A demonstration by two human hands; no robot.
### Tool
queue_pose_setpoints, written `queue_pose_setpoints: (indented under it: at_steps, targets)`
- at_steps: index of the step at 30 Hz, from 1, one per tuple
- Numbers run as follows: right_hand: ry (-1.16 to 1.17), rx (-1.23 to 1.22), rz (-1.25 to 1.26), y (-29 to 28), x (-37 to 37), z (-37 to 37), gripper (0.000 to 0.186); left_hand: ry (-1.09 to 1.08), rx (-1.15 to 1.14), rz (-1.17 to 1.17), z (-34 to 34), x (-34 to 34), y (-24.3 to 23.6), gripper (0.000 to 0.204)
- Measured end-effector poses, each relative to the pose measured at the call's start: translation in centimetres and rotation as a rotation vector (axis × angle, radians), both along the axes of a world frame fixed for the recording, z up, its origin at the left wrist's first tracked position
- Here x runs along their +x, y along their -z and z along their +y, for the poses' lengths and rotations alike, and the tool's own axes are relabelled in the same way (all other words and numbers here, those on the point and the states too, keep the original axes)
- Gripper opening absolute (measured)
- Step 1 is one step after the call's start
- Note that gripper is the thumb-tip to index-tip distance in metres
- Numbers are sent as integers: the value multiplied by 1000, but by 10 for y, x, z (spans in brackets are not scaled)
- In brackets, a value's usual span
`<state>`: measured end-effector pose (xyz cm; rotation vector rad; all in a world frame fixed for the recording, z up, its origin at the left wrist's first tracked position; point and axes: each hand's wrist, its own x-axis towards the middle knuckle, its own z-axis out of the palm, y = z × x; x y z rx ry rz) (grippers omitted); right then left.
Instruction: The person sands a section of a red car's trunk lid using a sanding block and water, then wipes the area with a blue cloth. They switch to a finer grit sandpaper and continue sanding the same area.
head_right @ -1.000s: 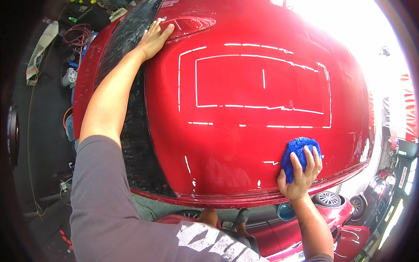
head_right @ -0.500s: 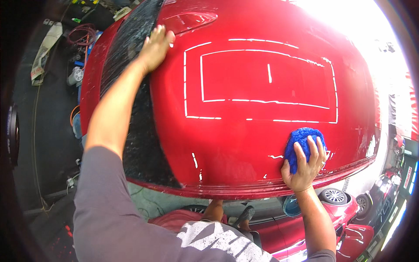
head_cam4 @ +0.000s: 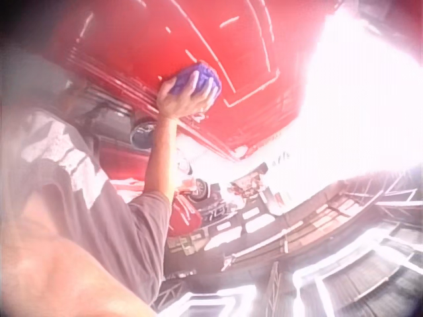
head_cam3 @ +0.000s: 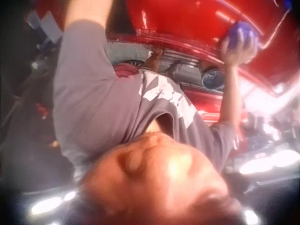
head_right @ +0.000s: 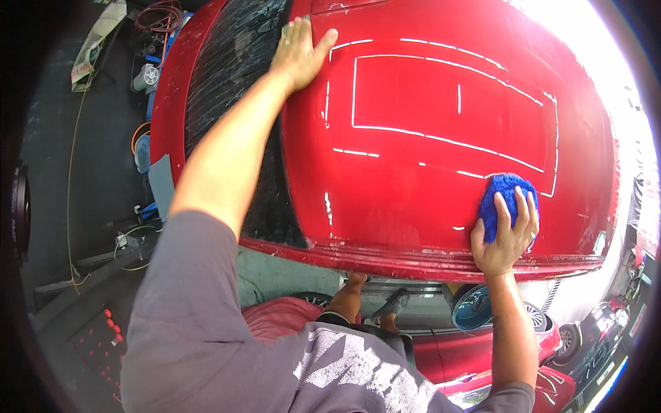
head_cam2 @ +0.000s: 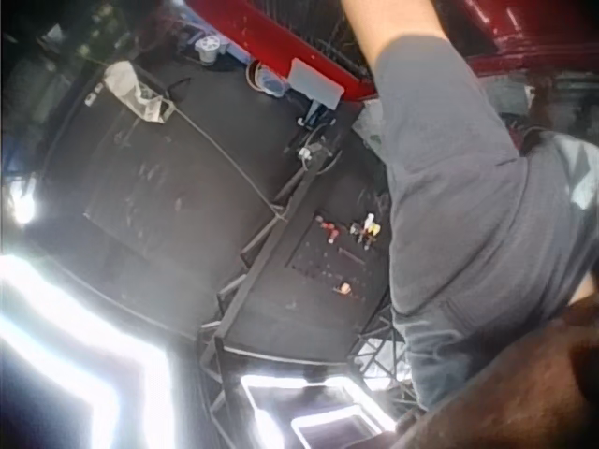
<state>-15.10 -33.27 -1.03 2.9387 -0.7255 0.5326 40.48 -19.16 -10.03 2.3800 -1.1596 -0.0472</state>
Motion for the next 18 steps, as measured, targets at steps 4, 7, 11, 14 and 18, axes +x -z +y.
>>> queue_pose_setpoints:
  at_steps: [4,7,11,14,18]
  targets:
    - [33,-4,15,-2,1,2,66,39,-6,-104,138,-221,-23,120]
    - [22,-32,-9,-4,3,1,66,138,60,205,222,-349,-52,122]
    - [4,-23,-8,-3,2,1,68,99,-4,-33,152,-237,-22,121]
    - [10,-35,-15,2,1,2,66,20,-79,-110,75,-123,16,115]
    - [21,-33,-2,4,-2,4,66,-170,-105,-181,91,-212,-1,118]
